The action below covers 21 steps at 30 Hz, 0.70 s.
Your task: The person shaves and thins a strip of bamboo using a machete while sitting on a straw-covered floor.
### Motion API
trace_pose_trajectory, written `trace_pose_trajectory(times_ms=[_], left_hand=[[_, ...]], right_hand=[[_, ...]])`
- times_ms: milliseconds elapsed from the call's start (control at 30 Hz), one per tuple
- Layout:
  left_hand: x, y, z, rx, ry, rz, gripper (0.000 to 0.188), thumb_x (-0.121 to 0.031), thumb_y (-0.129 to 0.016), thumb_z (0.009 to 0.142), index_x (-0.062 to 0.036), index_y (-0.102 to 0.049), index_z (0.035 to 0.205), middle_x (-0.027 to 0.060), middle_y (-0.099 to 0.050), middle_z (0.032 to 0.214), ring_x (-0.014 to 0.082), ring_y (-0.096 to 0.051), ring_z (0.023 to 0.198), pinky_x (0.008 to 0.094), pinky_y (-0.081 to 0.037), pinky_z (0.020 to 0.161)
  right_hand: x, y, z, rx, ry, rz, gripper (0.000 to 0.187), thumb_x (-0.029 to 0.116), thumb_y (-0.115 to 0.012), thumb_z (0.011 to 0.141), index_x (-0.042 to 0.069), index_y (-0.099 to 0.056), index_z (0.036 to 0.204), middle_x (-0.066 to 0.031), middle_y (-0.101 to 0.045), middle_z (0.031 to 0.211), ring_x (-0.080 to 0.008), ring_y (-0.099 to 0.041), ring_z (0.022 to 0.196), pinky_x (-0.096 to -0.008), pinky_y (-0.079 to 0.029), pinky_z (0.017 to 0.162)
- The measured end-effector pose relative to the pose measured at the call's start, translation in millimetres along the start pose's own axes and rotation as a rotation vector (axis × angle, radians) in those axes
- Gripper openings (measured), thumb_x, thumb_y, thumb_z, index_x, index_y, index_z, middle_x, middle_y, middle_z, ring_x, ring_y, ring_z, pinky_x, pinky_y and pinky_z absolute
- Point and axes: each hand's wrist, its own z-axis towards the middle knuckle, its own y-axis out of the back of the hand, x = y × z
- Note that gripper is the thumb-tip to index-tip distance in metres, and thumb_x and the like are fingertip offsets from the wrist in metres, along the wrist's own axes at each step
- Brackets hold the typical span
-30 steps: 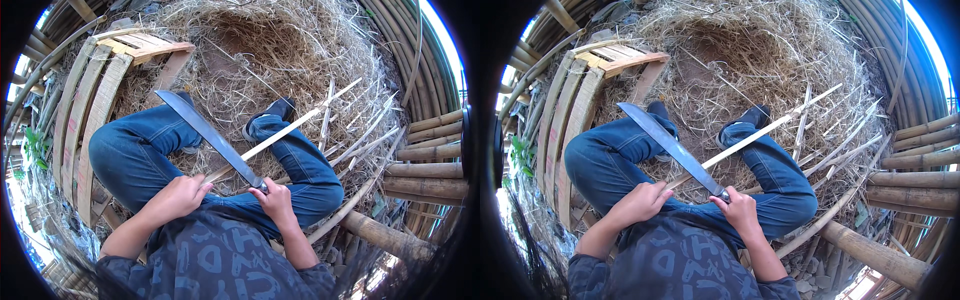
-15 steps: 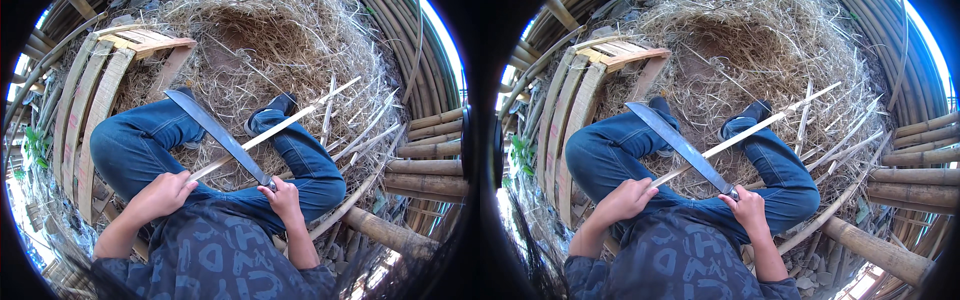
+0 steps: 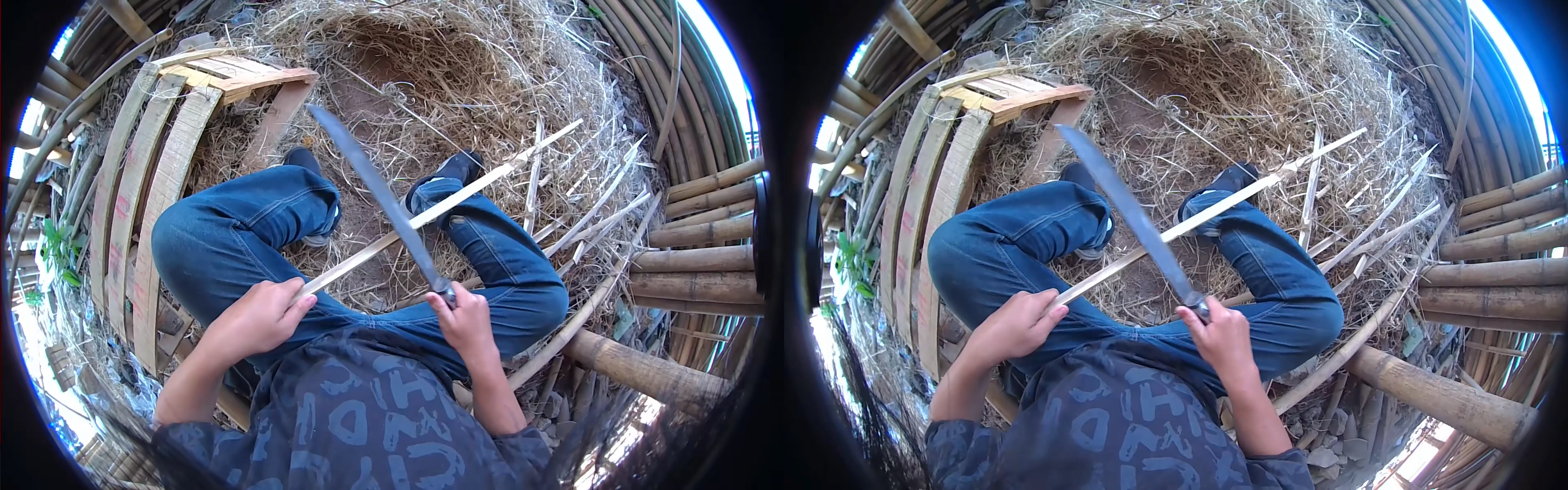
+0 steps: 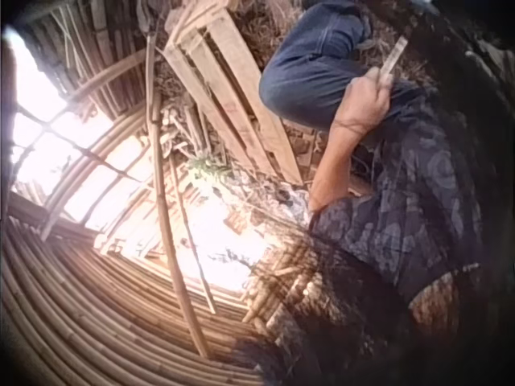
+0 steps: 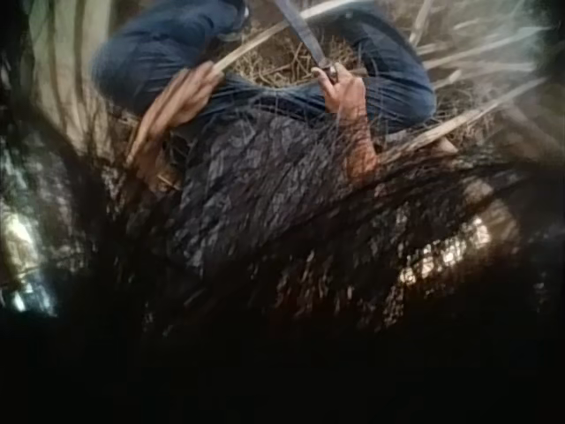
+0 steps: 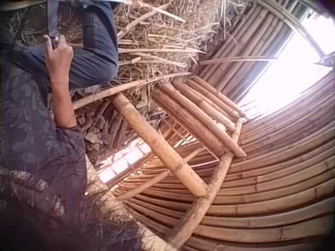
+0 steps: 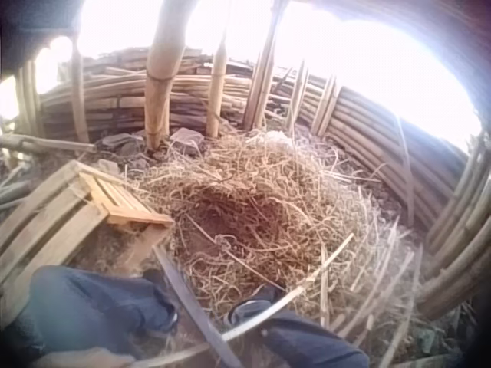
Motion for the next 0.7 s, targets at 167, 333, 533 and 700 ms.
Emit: trace_pose_trajectory(times_ms=[167, 333, 533, 700], left_hand=[[-1, 2, 0, -0.032, -0.027, 0.037, 0.031, -0.022, -0.053, 0.099, 0.0038, -0.051, 0.083, 0.0255, -0.054, 0.067, 0.047, -0.054, 0.068, 0.047, -0.041, 0.06], [4, 5, -8, -0.048, -0.061, 0.069, 0.029, -0.021, -0.053, 0.099, 0.0033, -0.05, 0.084, 0.0245, -0.054, 0.067, 0.0467, -0.054, 0.068, 0.0469, -0.041, 0.06], [-13, 11, 4, -0.008, -0.027, 0.039, 0.027, -0.02, -0.053, 0.099, 0.0029, -0.05, 0.085, 0.0237, -0.054, 0.066, 0.0456, -0.054, 0.067, 0.0463, -0.04, 0.059], [-16, 18, -2, 0.016, -0.038, 0.049, 0.027, -0.02, -0.053, 0.099, 0.0029, -0.05, 0.085, 0.0235, -0.054, 0.066, 0.0451, -0.054, 0.066, 0.0466, -0.04, 0.058]], right_hand=[[14, -25, 7, 0.035, 0.118, -0.032, 0.051, 0.053, -0.065, 0.088, 0.005, -0.057, 0.078, -0.0191, -0.062, 0.063, -0.0434, -0.064, 0.066, -0.0509, -0.048, 0.056], [-16, -4, 24, -0.005, 0.011, -0.106, 0.053, 0.057, -0.063, 0.089, 0.005, -0.06, 0.08, -0.0189, -0.063, 0.063, -0.0417, -0.065, 0.066, -0.0495, -0.05, 0.057], [6, -7, 29, -0.052, -0.015, -0.024, 0.053, 0.055, -0.062, 0.09, 0.003, -0.059, 0.079, -0.0192, -0.062, 0.063, -0.0435, -0.064, 0.066, -0.0503, -0.049, 0.057], [10, -9, 29, -0.007, 0.136, -0.049, 0.051, 0.054, -0.065, 0.088, 0.005, -0.058, 0.08, -0.0184, -0.062, 0.062, -0.0421, -0.065, 0.064, -0.0493, -0.05, 0.056]])
